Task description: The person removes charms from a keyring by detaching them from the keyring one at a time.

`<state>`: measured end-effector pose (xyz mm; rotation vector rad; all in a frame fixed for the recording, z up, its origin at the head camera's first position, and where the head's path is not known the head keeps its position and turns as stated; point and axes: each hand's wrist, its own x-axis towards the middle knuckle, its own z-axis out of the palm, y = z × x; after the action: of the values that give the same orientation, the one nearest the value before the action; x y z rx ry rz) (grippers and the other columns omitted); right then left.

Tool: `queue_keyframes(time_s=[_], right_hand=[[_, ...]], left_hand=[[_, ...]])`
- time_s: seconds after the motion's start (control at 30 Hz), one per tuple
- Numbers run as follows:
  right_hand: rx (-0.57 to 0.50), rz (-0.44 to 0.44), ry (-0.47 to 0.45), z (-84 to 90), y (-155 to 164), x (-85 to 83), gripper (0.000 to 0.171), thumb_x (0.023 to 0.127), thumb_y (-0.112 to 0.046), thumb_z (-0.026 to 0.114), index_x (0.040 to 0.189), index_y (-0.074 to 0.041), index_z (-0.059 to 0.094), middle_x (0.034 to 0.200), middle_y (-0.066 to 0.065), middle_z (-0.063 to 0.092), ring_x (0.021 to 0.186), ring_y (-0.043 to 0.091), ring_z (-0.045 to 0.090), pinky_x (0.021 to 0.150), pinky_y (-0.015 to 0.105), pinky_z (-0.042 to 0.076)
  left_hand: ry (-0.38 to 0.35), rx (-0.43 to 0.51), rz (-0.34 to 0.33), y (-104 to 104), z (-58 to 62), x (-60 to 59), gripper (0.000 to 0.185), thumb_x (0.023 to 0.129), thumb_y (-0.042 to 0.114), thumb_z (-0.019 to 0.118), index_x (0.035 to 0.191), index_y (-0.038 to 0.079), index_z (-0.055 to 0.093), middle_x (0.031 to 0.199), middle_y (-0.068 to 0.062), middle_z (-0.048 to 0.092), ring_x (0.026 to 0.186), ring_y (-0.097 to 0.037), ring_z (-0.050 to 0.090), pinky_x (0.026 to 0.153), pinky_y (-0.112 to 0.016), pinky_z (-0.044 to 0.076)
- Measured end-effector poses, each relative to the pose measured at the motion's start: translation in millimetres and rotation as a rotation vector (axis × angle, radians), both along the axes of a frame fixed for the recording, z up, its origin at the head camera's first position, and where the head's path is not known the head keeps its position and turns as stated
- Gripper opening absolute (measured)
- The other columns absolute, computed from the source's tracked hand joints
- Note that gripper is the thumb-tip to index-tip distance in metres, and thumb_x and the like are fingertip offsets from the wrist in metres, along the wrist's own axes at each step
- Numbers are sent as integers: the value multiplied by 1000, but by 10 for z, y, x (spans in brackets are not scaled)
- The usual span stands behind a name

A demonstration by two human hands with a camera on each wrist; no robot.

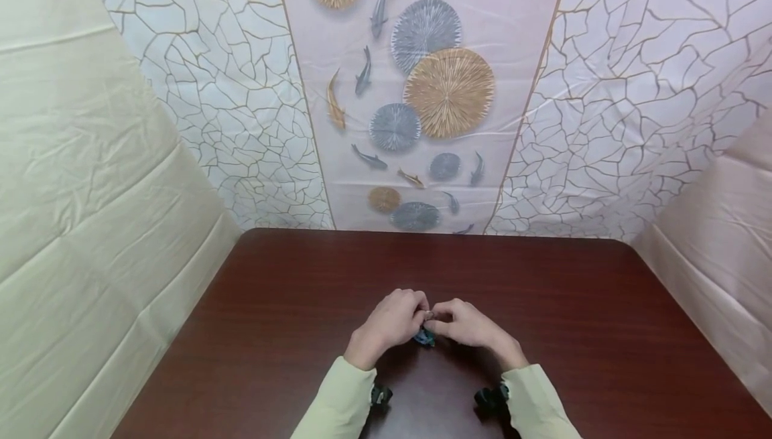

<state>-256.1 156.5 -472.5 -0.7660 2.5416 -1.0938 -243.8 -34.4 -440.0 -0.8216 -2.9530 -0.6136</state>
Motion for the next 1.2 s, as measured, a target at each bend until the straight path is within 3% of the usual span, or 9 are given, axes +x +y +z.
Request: queue_keyframes(time_s=[0.13, 0.27, 0.53, 0.9, 1.2], right_hand=[[-24, 11, -18, 59, 6, 9, 15, 97, -31, 61, 96, -18, 68, 69, -1, 60, 48, 7, 50, 48, 25, 45], [-48, 24, -15, 162, 21, 24, 16, 96, -31, 62, 102, -18, 68, 79, 3, 65, 54, 9, 54, 51, 27, 48], [-112, -8, 77, 418, 17, 75, 9, 95, -22, 64, 100, -17, 69, 87, 1, 67, 68, 9, 57, 61, 24, 50], [-182, -66, 214, 725, -52, 241, 5, 93, -22, 67, 96, -19, 70, 87, -3, 67, 73, 11, 61, 67, 25, 53], [-208, -129, 190, 942, 23, 296, 5, 97, -24, 62, 94, -22, 66, 87, 0, 67, 68, 10, 61, 61, 28, 54]], left_hand=[[-32, 58, 13, -31, 66, 12, 8, 94, 24, 65, 90, 18, 68, 82, 8, 62, 75, -6, 52, 69, -21, 46], [-48, 173, 13, -67, 137, 35, 8, 94, 25, 65, 93, 18, 69, 84, 6, 63, 74, -5, 53, 69, -20, 47], [-55, 360, 6, -150, 334, 102, 7, 95, 24, 65, 96, 19, 69, 87, 6, 62, 75, -7, 53, 67, -19, 47], [8, 487, -42, -175, 553, 177, 6, 95, 22, 65, 95, 17, 68, 91, 4, 65, 75, -8, 56, 68, -18, 48], [1, 544, -60, -201, 699, 255, 5, 95, 22, 65, 97, 18, 68, 92, 6, 64, 76, -9, 56, 67, -20, 48]])
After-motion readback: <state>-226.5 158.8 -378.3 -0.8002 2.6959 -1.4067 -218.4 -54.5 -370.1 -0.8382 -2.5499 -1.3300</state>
